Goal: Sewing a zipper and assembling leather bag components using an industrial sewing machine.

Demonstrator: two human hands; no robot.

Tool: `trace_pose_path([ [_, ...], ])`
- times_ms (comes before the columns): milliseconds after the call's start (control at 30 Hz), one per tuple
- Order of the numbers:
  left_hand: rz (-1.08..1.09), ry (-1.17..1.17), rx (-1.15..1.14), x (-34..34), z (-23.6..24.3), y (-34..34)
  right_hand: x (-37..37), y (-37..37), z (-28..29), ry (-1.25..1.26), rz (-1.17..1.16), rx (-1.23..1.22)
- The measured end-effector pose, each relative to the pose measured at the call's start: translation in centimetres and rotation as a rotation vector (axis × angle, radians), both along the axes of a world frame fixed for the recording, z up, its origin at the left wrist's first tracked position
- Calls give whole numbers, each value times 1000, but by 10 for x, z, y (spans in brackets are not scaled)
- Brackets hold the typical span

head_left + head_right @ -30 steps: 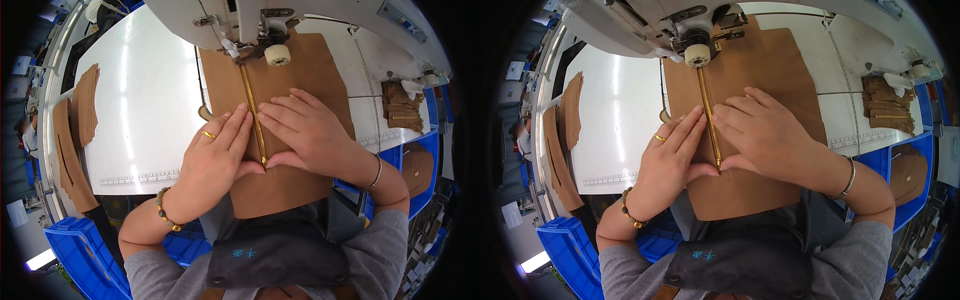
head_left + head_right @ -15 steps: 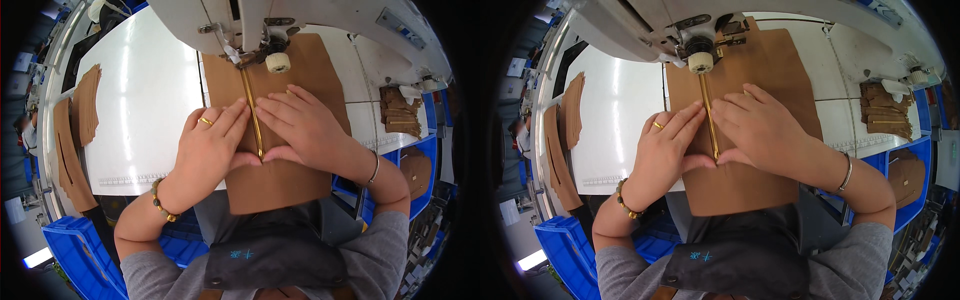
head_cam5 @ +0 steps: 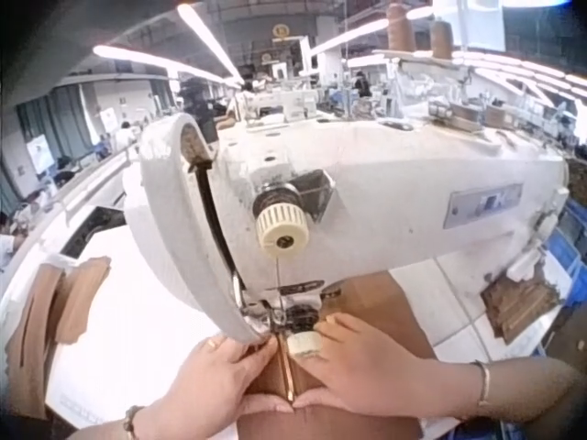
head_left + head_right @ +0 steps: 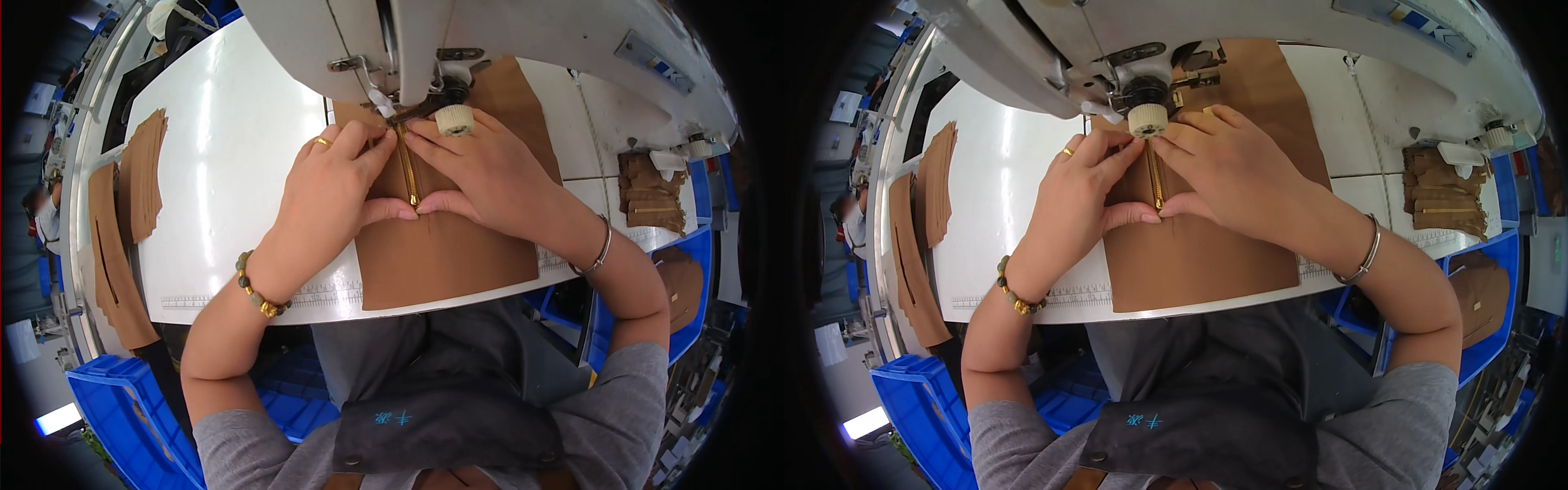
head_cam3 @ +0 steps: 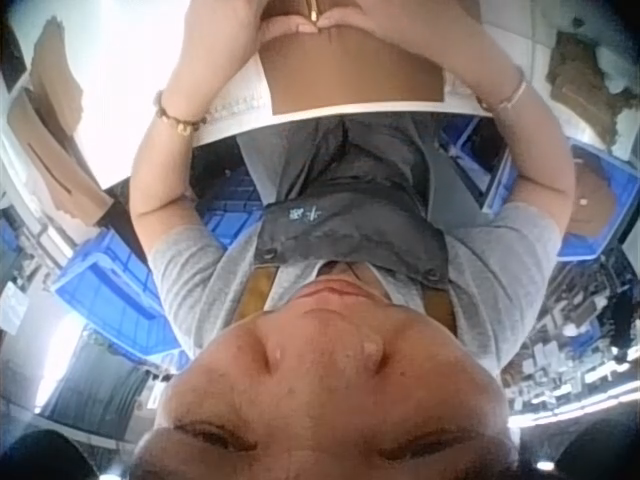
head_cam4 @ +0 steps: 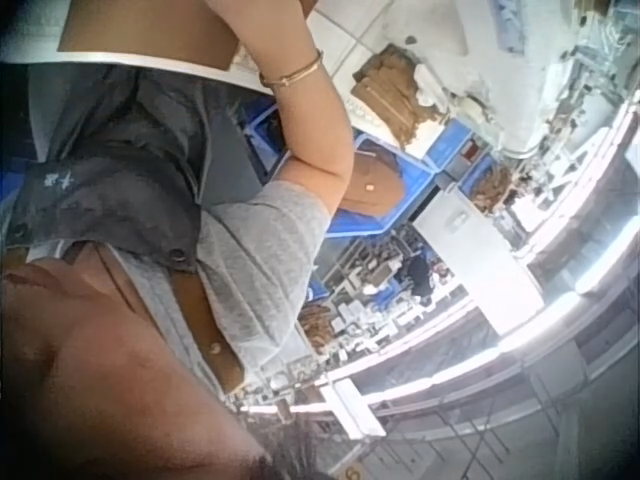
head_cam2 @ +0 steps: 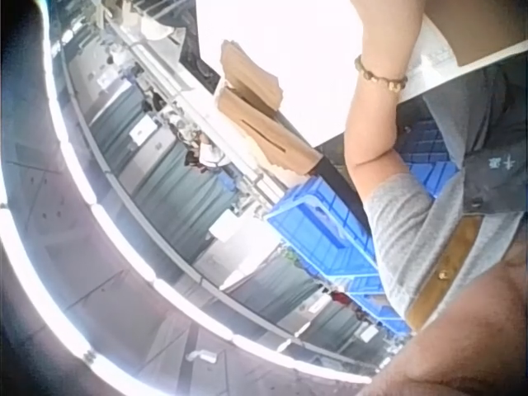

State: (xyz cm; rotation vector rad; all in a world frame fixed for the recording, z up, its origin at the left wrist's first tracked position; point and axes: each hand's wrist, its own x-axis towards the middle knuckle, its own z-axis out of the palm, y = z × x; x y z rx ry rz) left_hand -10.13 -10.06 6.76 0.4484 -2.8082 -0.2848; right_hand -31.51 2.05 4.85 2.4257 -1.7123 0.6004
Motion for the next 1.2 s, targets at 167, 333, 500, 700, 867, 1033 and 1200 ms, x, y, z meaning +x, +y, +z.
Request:
trace_pose_path([
  [167, 19, 28, 68, -1, -4, -2, -3, -4, -3, -13, 1, -5],
  [333, 45, 96, 113, 7, -7, 1, 0, -2, 0, -17, 6, -30],
  [500, 94, 98, 159, 22, -9, 17, 7, 17, 6, -69, -24, 37],
  [700, 65, 112, 139, 24, -12, 24, 14, 21, 3, -36, 22, 16],
  [867, 43, 100, 131, 22, -11, 28, 13, 19, 4, -48, 51, -35],
  [1033, 9, 83, 95, 20, -9, 28, 15, 20, 5, -66, 60, -21],
  [1200, -45, 25, 13, 18, -4, 23, 15, 19, 5, -36, 64, -40],
])
